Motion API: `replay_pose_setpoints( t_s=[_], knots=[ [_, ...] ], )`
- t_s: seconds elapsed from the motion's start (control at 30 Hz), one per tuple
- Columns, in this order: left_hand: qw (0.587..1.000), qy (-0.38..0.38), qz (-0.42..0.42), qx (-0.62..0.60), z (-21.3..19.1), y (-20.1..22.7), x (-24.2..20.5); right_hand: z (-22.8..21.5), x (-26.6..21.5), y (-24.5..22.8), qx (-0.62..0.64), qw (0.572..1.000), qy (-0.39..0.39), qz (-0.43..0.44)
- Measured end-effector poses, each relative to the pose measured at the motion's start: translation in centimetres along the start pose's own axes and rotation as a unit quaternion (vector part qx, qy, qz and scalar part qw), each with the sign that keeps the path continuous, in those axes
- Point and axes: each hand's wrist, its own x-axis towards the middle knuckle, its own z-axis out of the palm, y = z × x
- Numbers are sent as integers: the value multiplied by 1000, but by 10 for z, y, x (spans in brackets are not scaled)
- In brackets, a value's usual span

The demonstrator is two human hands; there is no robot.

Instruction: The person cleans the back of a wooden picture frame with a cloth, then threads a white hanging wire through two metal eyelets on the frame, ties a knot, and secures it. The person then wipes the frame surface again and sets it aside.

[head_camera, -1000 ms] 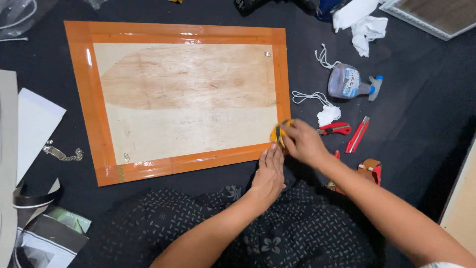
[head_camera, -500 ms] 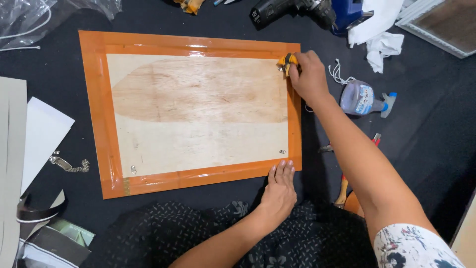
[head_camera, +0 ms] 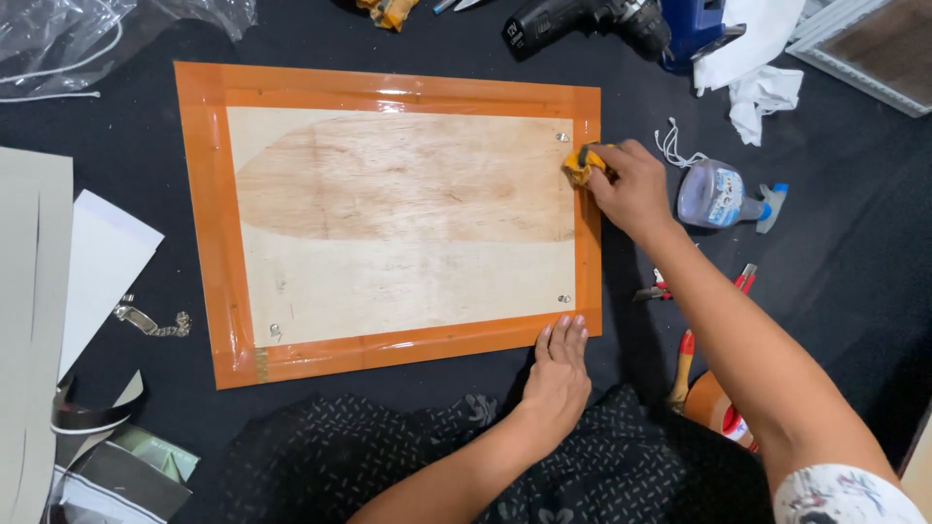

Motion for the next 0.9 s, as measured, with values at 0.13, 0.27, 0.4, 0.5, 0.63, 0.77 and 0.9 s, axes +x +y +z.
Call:
replay_pose_setpoints(
  t_s=[0.13,0.27,0.4,0.5,0.63,0.77,0.9],
  knots=[
    [1000,22,1,-14,-12,-6,-3,24,55,15,-40,999,11,3],
    [1000,25,-1,-14,-9,-4,-4,22,55,3,-86,996,-3,-15],
    [999,28,-11,-33,-3,2,-1,7,4,-8,-87,994,-68,-1],
    [1000,21,-5,-19,-6,0,-4,-19,27,-15,-15,995,-82,50],
    [999,3,3,-39,-1,3,-1,9,41,13,-16,997,-60,37],
    [999,-20,11,-36,-5,-3,4,-10,39,-18,-18,993,-105,53],
    [993,-31,46,-100,-19,-13,3,-7,63,22,-53,992,19,115]
  ],
)
